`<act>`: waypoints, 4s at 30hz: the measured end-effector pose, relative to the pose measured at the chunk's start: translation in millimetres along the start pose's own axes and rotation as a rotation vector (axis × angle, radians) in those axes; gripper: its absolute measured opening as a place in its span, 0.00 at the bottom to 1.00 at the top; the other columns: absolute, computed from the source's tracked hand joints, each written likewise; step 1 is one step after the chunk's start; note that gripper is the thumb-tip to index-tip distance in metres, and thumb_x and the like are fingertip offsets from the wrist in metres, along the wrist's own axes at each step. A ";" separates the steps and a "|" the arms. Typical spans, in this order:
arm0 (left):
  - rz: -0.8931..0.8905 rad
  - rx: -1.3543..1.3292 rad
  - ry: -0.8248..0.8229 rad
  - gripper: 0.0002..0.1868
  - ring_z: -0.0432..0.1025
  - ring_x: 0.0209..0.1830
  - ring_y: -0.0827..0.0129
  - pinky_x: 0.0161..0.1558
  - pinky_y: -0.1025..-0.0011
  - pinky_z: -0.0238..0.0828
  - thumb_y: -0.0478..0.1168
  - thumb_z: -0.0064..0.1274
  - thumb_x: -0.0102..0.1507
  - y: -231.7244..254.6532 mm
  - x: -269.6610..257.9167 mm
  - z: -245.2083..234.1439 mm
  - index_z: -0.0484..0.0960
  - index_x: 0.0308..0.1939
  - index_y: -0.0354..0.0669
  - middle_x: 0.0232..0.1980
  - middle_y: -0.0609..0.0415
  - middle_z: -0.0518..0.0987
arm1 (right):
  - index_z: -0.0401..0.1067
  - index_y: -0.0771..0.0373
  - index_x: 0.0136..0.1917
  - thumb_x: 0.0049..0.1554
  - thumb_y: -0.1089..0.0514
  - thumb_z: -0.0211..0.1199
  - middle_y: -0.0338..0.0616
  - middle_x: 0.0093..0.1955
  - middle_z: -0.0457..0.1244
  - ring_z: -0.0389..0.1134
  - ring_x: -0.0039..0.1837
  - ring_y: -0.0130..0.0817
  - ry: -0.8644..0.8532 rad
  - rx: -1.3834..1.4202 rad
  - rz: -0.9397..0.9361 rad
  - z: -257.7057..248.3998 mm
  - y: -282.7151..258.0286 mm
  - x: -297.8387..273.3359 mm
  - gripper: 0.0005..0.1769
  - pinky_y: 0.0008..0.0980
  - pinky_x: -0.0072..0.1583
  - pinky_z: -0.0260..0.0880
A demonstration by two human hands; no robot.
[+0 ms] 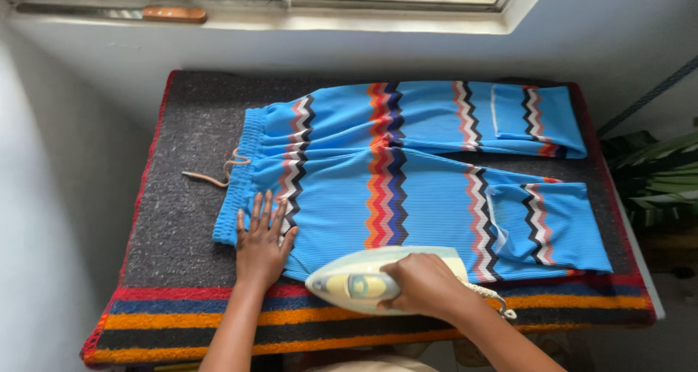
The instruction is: The person irons a pair of blue patterned shorts on a table. They use a white electric iron to smooth the fabric, repeatedly adjusting the garment and flipping it over to iron different sections, including the waistband and legs.
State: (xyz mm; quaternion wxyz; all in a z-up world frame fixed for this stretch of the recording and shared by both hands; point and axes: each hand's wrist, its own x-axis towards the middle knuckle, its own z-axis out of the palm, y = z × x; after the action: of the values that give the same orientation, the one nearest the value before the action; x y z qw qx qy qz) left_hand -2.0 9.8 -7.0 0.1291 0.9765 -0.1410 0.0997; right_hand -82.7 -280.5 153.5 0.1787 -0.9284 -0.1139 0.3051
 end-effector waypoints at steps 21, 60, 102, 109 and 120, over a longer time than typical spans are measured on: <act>-0.032 0.030 0.065 0.40 0.35 0.83 0.60 0.77 0.49 0.28 0.66 0.29 0.67 103.2 26.7 41.0 0.55 0.77 0.50 0.83 0.49 0.45 | 0.70 0.69 0.58 0.57 0.36 0.62 0.46 0.30 0.69 0.72 0.28 0.33 0.522 0.548 0.676 -14.7 125.1 51.7 0.33 0.33 0.34 0.74; 0.384 0.092 0.193 0.17 0.66 0.65 0.52 0.62 0.57 0.62 0.34 0.56 0.55 192.8 186.7 51.5 0.82 0.49 0.42 0.67 0.43 0.73 | 0.71 0.70 0.66 0.49 0.30 0.70 0.48 0.22 0.61 0.61 0.21 0.36 0.314 0.861 0.783 -6.6 166.4 -66.1 0.48 0.35 0.26 0.58; -1.241 -1.640 0.194 0.12 0.83 0.28 0.49 0.24 0.63 0.83 0.29 0.57 0.59 41.9 121.2 77.1 0.77 0.44 0.23 0.38 0.35 0.84 | 0.81 0.43 0.56 0.39 0.31 0.75 0.45 0.42 0.74 0.76 0.45 0.45 0.157 -0.179 -0.109 -169.4 101.5 180.6 0.33 0.42 0.51 0.74; -1.177 -1.637 0.245 0.09 0.83 0.29 0.48 0.25 0.63 0.83 0.29 0.53 0.62 44.5 109.9 78.6 0.74 0.42 0.21 0.37 0.35 0.83 | 0.80 0.48 0.55 0.45 0.30 0.70 0.49 0.39 0.74 0.77 0.44 0.43 0.136 -0.002 0.157 -178.0 64.5 206.4 0.31 0.45 0.50 0.75; -1.209 -1.611 0.255 0.10 0.82 0.27 0.50 0.25 0.64 0.82 0.30 0.52 0.62 50.8 117.7 68.8 0.76 0.45 0.25 0.38 0.34 0.84 | 0.82 0.48 0.54 0.39 0.32 0.75 0.45 0.46 0.74 0.77 0.47 0.42 0.001 -0.332 -0.047 -182.9 148.1 177.9 0.33 0.41 0.52 0.75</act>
State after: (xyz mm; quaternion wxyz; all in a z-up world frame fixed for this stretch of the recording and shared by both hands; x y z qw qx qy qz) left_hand 104.3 -86.0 -33.5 0.7918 0.4888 0.3662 -0.0035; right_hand 183.7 -406.2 137.7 0.0300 -0.9424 -0.1845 0.2775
